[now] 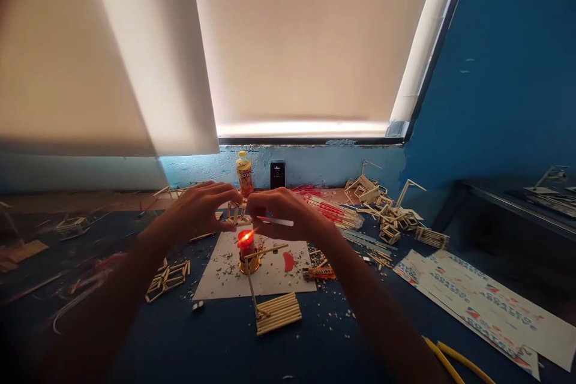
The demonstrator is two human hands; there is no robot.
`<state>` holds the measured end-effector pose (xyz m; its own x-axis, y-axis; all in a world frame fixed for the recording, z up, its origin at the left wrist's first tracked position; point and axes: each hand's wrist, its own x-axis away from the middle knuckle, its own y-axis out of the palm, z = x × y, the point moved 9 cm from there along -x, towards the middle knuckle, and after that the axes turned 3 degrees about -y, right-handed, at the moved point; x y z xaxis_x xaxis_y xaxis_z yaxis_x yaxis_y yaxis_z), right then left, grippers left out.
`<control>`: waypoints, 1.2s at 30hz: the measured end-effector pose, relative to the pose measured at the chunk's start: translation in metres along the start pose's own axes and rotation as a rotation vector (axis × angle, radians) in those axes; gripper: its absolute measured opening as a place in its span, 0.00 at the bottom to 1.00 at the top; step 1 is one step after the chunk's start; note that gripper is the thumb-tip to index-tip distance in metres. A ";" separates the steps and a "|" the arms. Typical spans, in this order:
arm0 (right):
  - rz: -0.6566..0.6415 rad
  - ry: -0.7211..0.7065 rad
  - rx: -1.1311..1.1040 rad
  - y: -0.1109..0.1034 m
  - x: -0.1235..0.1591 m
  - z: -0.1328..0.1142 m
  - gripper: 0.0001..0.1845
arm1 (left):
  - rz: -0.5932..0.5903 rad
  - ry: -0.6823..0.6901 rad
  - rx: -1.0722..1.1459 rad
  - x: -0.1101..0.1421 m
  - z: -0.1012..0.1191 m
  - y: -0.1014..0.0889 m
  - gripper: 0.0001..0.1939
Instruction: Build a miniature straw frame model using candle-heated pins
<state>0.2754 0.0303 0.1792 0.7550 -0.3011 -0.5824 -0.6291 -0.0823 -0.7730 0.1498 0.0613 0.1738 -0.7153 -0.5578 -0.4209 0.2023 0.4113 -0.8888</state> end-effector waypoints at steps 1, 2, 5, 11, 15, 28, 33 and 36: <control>-0.023 -0.003 -0.005 0.002 0.000 0.000 0.07 | -0.011 0.005 0.011 -0.001 0.002 0.002 0.23; -0.042 -0.007 -0.009 0.003 0.000 -0.001 0.07 | -0.020 0.010 0.020 -0.002 0.005 0.004 0.22; -0.093 -0.021 -0.019 0.007 0.000 0.000 0.07 | -0.034 0.029 0.040 -0.003 0.012 0.008 0.18; -0.150 -0.019 -0.017 0.014 0.002 0.005 0.07 | -0.032 0.066 0.059 -0.006 0.017 0.013 0.12; -0.154 -0.013 -0.012 0.016 0.002 0.006 0.07 | -0.021 0.084 0.076 -0.007 0.020 0.016 0.11; -0.151 -0.012 -0.065 0.006 0.002 0.002 0.07 | -0.033 0.067 0.039 -0.005 0.010 0.018 0.16; -0.073 0.026 -0.098 -0.016 0.006 -0.007 0.06 | 0.004 0.004 -0.056 0.003 -0.017 0.003 0.21; -0.020 0.067 -0.112 -0.028 0.011 -0.008 0.04 | 0.044 -0.024 -0.121 0.007 -0.033 -0.006 0.22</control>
<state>0.2994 0.0222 0.1962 0.7556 -0.3611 -0.5465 -0.6339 -0.1928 -0.7490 0.1215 0.0786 0.1816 -0.6911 -0.5537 -0.4646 0.1499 0.5190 -0.8415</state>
